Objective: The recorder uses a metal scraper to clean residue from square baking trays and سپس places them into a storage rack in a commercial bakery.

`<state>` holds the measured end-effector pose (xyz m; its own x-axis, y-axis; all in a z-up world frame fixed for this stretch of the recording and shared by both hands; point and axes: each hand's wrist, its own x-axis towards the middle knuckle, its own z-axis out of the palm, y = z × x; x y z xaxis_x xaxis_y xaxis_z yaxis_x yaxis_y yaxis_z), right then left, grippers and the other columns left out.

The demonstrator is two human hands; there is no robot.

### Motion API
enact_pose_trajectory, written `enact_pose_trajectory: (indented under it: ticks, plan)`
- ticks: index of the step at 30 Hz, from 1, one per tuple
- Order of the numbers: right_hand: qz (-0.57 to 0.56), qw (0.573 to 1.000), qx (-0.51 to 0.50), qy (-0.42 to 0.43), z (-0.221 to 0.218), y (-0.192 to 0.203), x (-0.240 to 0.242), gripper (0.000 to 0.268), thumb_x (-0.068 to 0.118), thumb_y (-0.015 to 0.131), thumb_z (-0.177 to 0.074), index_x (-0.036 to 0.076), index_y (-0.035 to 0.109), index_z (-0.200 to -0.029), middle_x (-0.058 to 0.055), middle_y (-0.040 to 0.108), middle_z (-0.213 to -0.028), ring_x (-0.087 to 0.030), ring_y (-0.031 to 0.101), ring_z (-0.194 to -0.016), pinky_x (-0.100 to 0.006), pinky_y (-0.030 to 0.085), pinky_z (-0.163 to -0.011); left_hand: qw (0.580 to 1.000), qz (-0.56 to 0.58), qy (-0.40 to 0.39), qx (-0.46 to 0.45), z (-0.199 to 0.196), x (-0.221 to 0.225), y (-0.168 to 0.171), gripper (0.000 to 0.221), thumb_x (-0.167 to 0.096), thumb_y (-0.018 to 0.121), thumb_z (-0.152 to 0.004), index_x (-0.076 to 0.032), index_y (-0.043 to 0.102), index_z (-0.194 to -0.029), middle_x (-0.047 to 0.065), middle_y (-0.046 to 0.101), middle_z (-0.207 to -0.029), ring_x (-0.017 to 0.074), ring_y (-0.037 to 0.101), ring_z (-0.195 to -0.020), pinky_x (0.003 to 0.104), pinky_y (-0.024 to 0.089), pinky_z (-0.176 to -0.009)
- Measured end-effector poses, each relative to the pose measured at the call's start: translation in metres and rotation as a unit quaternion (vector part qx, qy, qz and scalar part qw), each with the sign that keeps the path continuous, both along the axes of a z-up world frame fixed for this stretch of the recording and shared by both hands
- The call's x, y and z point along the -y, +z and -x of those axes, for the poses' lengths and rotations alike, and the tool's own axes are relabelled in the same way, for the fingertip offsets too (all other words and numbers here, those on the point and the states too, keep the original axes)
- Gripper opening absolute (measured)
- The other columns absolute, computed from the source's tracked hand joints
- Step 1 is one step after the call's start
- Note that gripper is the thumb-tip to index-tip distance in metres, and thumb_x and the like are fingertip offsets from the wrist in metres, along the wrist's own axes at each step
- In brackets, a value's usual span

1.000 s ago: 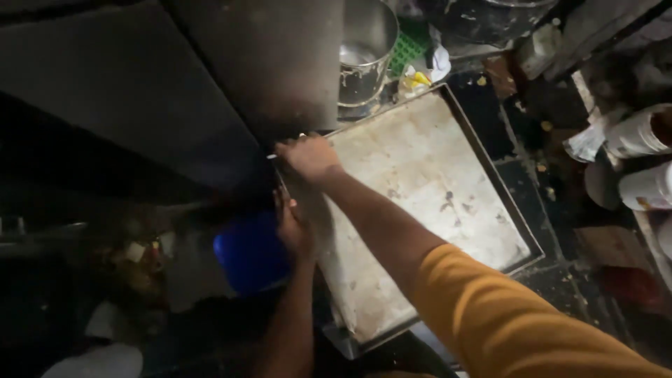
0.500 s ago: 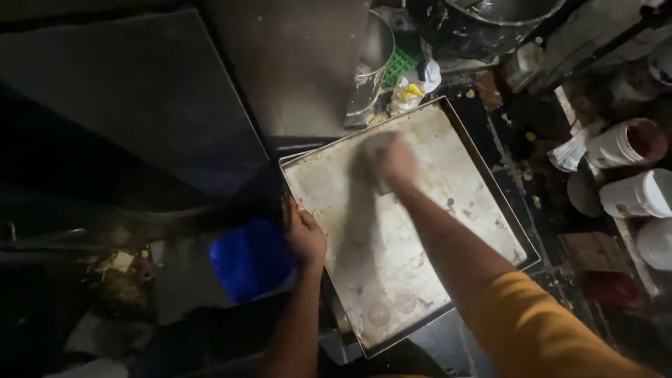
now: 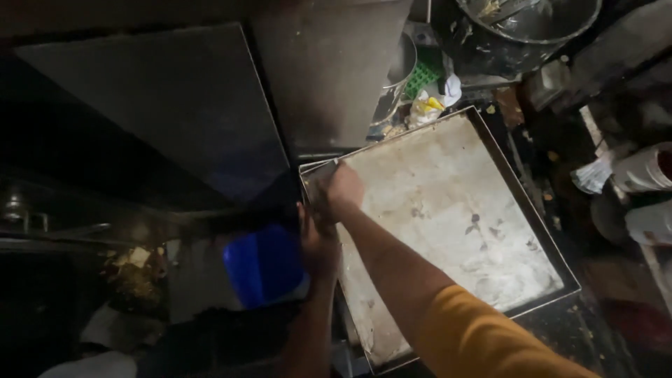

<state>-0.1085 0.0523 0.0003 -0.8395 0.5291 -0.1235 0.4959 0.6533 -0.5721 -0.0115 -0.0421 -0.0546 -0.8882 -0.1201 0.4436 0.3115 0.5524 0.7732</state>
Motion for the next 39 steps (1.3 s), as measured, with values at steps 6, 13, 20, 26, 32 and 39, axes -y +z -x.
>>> enact_pose_trajectory:
  ticks: [6, 13, 20, 26, 32, 39]
  plan:
    - [-0.001, 0.999, -0.002, -0.043, -0.002, 0.004, -0.021, 0.036, 0.030, 0.077, -0.081, 0.009, 0.067, -0.107, -0.017, 0.075, -0.104, -0.039, 0.071, -0.101, -0.050, 0.056, -0.086, 0.996, 0.010, 0.057, 0.064, 0.002, -0.004, 0.005, 0.048, -0.030, 0.037, -0.113, 0.003, 0.057, -0.139, 0.028, 0.055, -0.148, 0.0400, 0.054, -0.138, 0.042, 0.043, -0.118]
    - [-0.169, 0.941, -0.040, 0.291, 0.005, 0.064, -0.001, 0.047, 0.013, 0.063, -0.082, 0.010, 0.063, -0.129, -0.023, 0.071, -0.102, -0.042, 0.071, -0.087, -0.052, 0.056, -0.072, 0.999, -0.001, 0.017, 0.050, 0.007, 0.005, 0.002, 0.055, -0.034, 0.038, -0.111, 0.010, 0.058, -0.137, 0.029, 0.047, -0.154, 0.0421, 0.046, -0.141, 0.044, 0.037, -0.118]
    - [-0.171, 0.877, 0.057, 0.445, 0.005, 0.012, -0.040, 0.021, 0.023, 0.069, -0.083, 0.010, 0.075, -0.099, -0.018, 0.075, -0.098, -0.036, 0.073, -0.093, -0.049, 0.057, -0.079, 0.996, -0.023, 0.030, 0.080, 0.002, 0.000, 0.004, 0.052, -0.032, 0.033, -0.114, 0.006, 0.059, -0.141, 0.025, 0.046, -0.158, 0.0392, 0.047, -0.144, 0.043, 0.038, -0.120]
    - [-0.110, 0.820, 0.090, 0.555, -0.073, 0.000, -0.061, 0.035, 0.037, 0.075, -0.077, 0.013, 0.076, -0.102, -0.018, 0.074, -0.089, -0.037, 0.072, -0.087, -0.048, 0.058, -0.079, 0.989, -0.120, 0.010, 0.083, 0.014, 0.000, -0.057, 0.052, -0.035, 0.041, -0.112, 0.004, 0.058, -0.142, 0.026, 0.042, -0.159, 0.0418, 0.043, -0.147, 0.043, 0.036, -0.120]
    - [-0.120, 0.955, 0.054, 0.266, -0.064, 0.051, -0.109, 0.038, 0.042, 0.069, -0.084, 0.014, 0.071, -0.108, -0.017, 0.075, -0.097, -0.039, 0.071, -0.090, -0.052, 0.055, -0.077, 0.990, -0.036, 0.015, 0.138, 0.019, -0.003, -0.050, 0.048, -0.032, 0.048, -0.107, 0.002, 0.063, -0.137, 0.027, 0.044, -0.157, 0.0423, 0.044, -0.143, 0.043, 0.037, -0.116]
    - [-0.137, 0.989, 0.015, 0.058, -0.154, 0.007, -0.213, 0.044, 0.029, 0.075, -0.082, 0.007, 0.062, -0.117, -0.021, 0.073, -0.094, -0.043, 0.070, -0.090, -0.053, 0.054, -0.077, 0.968, 0.157, 0.095, 0.169, 0.026, -0.013, -0.045, 0.032, -0.023, 0.053, -0.101, 0.001, 0.070, -0.115, 0.034, 0.044, -0.149, 0.0482, 0.050, -0.133, 0.048, 0.042, -0.109]
